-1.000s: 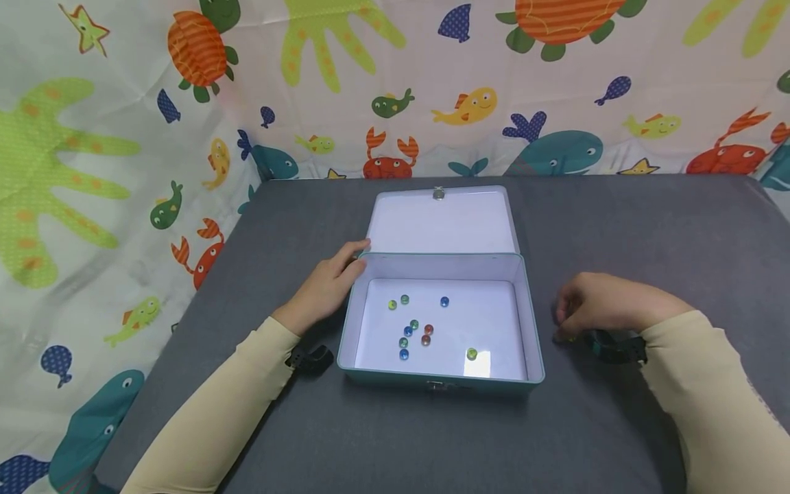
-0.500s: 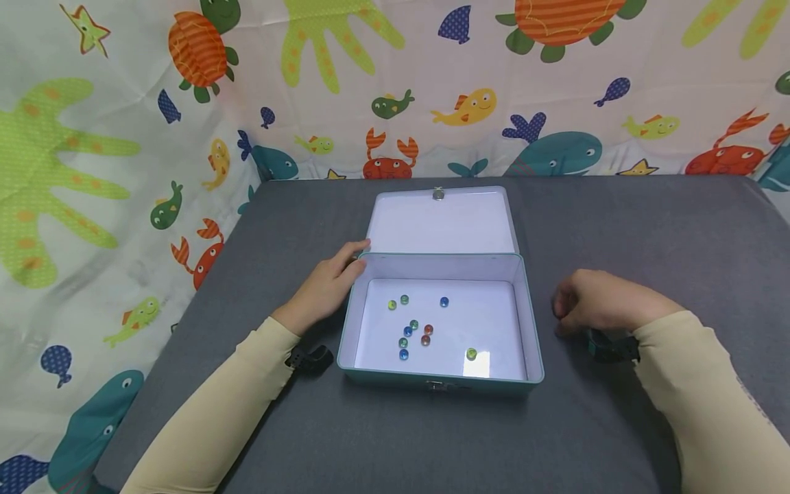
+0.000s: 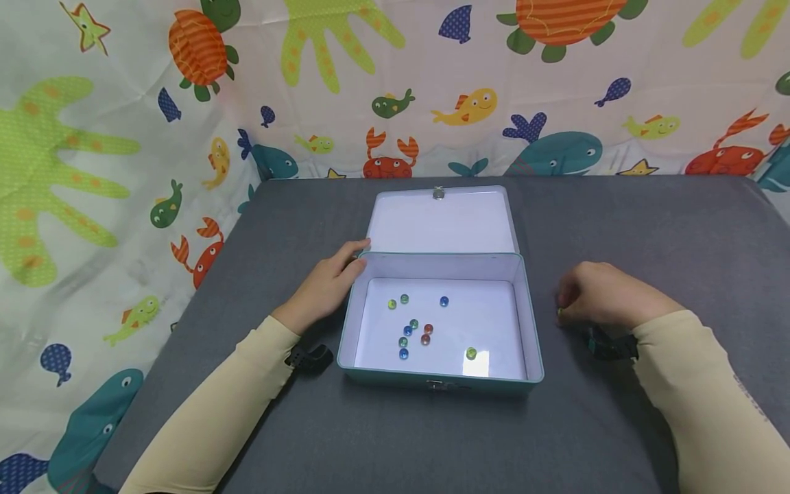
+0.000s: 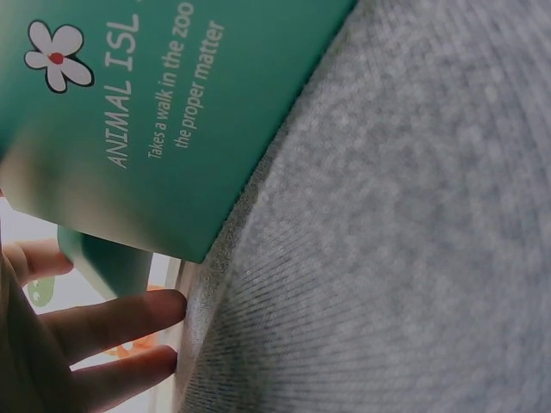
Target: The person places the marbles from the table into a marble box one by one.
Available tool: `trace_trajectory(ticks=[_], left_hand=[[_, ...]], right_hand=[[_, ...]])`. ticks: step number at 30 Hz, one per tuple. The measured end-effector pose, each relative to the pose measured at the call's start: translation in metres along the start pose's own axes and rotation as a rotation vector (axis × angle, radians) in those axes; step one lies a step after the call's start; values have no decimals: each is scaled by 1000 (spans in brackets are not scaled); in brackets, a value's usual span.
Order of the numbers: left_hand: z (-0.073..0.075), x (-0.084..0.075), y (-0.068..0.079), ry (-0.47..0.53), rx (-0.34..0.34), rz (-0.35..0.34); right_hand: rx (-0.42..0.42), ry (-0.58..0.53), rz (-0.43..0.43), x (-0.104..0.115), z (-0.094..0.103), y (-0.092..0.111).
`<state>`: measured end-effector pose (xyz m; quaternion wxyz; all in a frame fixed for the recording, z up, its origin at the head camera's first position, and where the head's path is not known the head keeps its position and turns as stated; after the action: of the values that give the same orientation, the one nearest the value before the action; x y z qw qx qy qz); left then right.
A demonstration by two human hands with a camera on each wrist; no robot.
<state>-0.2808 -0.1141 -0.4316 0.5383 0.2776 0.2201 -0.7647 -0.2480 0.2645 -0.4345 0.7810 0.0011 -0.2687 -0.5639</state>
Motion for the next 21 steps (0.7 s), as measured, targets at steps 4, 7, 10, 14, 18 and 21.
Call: trace_trajectory(ticks=[4,7,10,14,18,21], left_hand=[[0,0,0,0,0,1],[1,0,1,4,1,2],[0,0,1,8,1,2],[0,1,1,3,2,3],[-1,1,1,2,-1,2],[0,1,1,2,-3,2]], right_hand=[[-2,3,-22,-4,1,0],[-2,4,-28,-5,2,0],[-11,4,-25,-4,3,1],[-51,14,-18,-1,9,1],[-107,19,-15,3,17,1],[-143,16,-10,7,23,1]])
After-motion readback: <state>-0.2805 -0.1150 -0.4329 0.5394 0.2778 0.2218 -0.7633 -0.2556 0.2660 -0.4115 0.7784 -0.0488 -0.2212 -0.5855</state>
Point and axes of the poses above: each hand's wrist, its own y-axis away from the middle knuckle, its own z-axis out of the back of the hand, x = y × z, the point moved 10 cm from there along -y, towards the middle knuckle, and after that the axes turned 1 degree about -z, right-handed, at the moved point
